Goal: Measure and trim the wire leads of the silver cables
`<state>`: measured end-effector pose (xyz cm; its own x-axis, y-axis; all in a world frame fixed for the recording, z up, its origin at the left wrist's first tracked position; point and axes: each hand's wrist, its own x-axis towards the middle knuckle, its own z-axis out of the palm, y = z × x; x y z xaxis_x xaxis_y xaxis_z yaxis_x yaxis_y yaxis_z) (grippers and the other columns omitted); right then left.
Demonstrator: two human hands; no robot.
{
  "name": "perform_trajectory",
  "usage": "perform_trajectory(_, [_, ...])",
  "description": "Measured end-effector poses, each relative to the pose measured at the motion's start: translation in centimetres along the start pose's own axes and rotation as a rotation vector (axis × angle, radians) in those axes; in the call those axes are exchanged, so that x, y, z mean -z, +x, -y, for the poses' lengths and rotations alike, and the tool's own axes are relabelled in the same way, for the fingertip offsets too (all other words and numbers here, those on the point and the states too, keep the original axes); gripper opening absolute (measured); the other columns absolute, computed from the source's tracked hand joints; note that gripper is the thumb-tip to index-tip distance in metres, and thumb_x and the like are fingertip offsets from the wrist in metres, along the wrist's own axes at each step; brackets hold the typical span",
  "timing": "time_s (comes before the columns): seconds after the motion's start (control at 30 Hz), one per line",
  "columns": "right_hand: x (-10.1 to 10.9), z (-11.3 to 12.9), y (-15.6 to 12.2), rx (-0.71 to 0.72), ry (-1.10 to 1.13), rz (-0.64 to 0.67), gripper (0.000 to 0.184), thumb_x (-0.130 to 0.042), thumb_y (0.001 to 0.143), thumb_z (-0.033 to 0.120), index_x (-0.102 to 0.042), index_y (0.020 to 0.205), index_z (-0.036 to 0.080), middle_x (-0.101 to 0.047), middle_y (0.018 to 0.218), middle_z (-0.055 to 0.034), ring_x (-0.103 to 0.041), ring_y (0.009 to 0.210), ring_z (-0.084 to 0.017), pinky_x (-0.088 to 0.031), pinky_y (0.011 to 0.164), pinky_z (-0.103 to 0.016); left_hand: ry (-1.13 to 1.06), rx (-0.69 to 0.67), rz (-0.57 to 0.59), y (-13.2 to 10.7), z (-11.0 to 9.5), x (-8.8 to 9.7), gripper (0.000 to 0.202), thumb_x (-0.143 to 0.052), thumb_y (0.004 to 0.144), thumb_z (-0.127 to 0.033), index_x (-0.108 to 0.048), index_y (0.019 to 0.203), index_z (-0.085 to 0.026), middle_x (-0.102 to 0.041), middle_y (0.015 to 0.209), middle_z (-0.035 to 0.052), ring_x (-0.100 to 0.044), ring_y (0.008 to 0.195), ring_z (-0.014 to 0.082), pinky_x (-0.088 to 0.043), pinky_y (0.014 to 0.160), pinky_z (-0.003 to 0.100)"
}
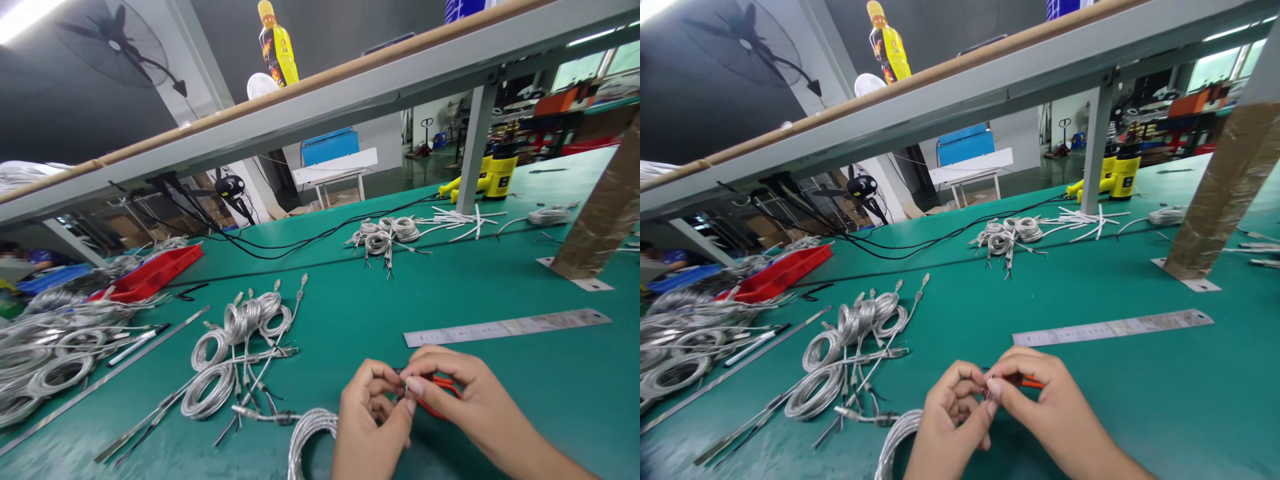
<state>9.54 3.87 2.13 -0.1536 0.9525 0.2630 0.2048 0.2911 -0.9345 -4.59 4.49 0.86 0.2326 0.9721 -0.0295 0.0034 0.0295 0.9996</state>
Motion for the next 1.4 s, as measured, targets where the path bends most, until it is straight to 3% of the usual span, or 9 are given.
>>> perform_trajectory(0.1, [0.1, -0.6, 0.1, -0.032, 0.016, -0.069, 0.019, -0.055, 0.078, 0.033, -0.064, 0.069, 0.018, -0.062, 0.070, -0.0020, -0.056, 0.066, -0.015, -0.045, 0.061, -0.025, 0.165, -0.015, -0.040, 0.2, 0.5, 0.3, 0.012, -0.061, 0.068, -0.024, -0.056, 0.066, -0.012, -0.048, 0.044, -0.0042, -0.043, 0.034, 0.0068, -0.028, 0.036, 0.016])
perform_trajectory(0.17, [0.0, -1.0, 0.1, -0.068, 0.042, -0.119, 0.021, -0.055, 0.078, 0.035, -0.063, 0.070, 0.018, -0.062, 0.069, -0.0029, -0.057, 0.066, -0.016, -0.047, 0.060, -0.025, 0.165, 0.006, -0.033, 0.3, 0.8, 0.4, 0.016, -0.060, 0.070, -0.027, -0.060, 0.068, -0.011, -0.047, 0.041, -0.0038, -0.045, 0.034, 0.0083, -0.030, 0.036, 0.017])
perform_trajectory(0.33, [-0.1, -1.2, -0.1, -0.014, -0.075, -0.249, 0.017, -0.058, 0.076, 0.033, -0.066, 0.069, 0.020, -0.065, 0.072, -0.0041, -0.059, 0.069, -0.018, -0.048, 0.063, -0.027, 0.061, 0.019, -0.012, 0.3, 0.6, 0.4, 0.023, -0.057, 0.073, -0.033, -0.061, 0.071, -0.010, -0.059, 0.057, 0.0036, -0.041, 0.031, 0.0050, -0.028, 0.031, 0.016])
perform_trajectory(0.47, [-0.3, -1.4, -0.1, -0.037, -0.009, -0.202, 0.015, -0.060, 0.074, 0.033, -0.068, 0.075, 0.021, -0.068, 0.080, -0.0048, -0.061, 0.076, -0.019, -0.048, 0.067, -0.027, 0.034, -0.017, -0.023, 0.1, 0.0, 0.3, 0.021, -0.055, 0.075, -0.031, -0.058, 0.069, -0.011, -0.057, 0.055, 0.0021, -0.035, 0.030, 0.0026, -0.023, 0.030, 0.013])
perform_trajectory(0.63, [-0.9, -2.0, 0.2, -0.071, 0.106, -0.036, 0.020, -0.058, 0.076, 0.033, -0.068, 0.070, 0.017, -0.064, 0.068, -0.0036, -0.059, 0.065, -0.016, -0.046, 0.061, -0.026, 0.021, -0.029, -0.035, 0.0, 0.0, 0.2, 0.019, -0.053, 0.076, -0.029, -0.054, 0.069, -0.012, -0.053, 0.051, -0.0011, -0.031, 0.030, 0.0024, -0.020, 0.029, 0.013])
perform_trajectory(0.8, [-1.5, -2.1, -0.1, -0.124, 0.196, -0.115, 0.018, -0.059, 0.074, 0.030, -0.063, 0.064, 0.015, -0.059, 0.063, -0.0009, -0.054, 0.059, -0.013, -0.043, 0.057, -0.024, 0.069, -0.070, -0.019, 0.0, 0.7, 0.0, 0.018, -0.049, 0.079, -0.027, -0.052, 0.067, -0.014, -0.050, 0.050, -0.0022, -0.030, 0.031, 0.0037, -0.020, 0.031, 0.016])
perform_trajectory(1.0, [-1.6, -2.4, -0.1, -0.125, 0.221, -0.099, 0.019, -0.059, 0.074, 0.030, -0.059, 0.062, 0.015, -0.056, 0.062, -0.0007, -0.051, 0.060, -0.014, -0.042, 0.057, -0.024, 0.094, -0.127, -0.008, 0.1, 0.9, -0.2, 0.021, -0.047, 0.079, -0.027, -0.047, 0.062, -0.015, -0.042, 0.047, -0.0040, -0.035, 0.042, 0.0080, -0.027, 0.042, 0.019])
perform_trajectory(1.2, [-1.3, -2.4, -0.1, -0.142, 0.310, -0.120, 0.017, -0.061, 0.074, 0.032, -0.059, 0.066, 0.017, -0.059, 0.066, -0.0006, -0.053, 0.064, -0.014, -0.041, 0.060, -0.023, 0.117, -0.137, 0.020, 0.2, 1.3, 0.0, 0.020, -0.044, 0.078, -0.027, -0.043, 0.060, -0.017, -0.033, 0.047, -0.0065, -0.027, 0.043, 0.0084, -0.020, 0.042, 0.021])
perform_trajectory(1.4, [-1.2, -2.5, -0.1, -0.144, 0.333, -0.140, 0.014, -0.061, 0.075, 0.031, -0.062, 0.068, 0.019, -0.061, 0.068, 0.0008, -0.054, 0.066, -0.012, -0.041, 0.062, -0.020, 0.098, -0.133, 0.016, 0.2, 1.4, 0.0, 0.021, -0.045, 0.078, -0.028, -0.043, 0.059, -0.017, -0.032, 0.046, -0.0067, -0.028, 0.041, 0.0084, -0.018, 0.041, 0.021])
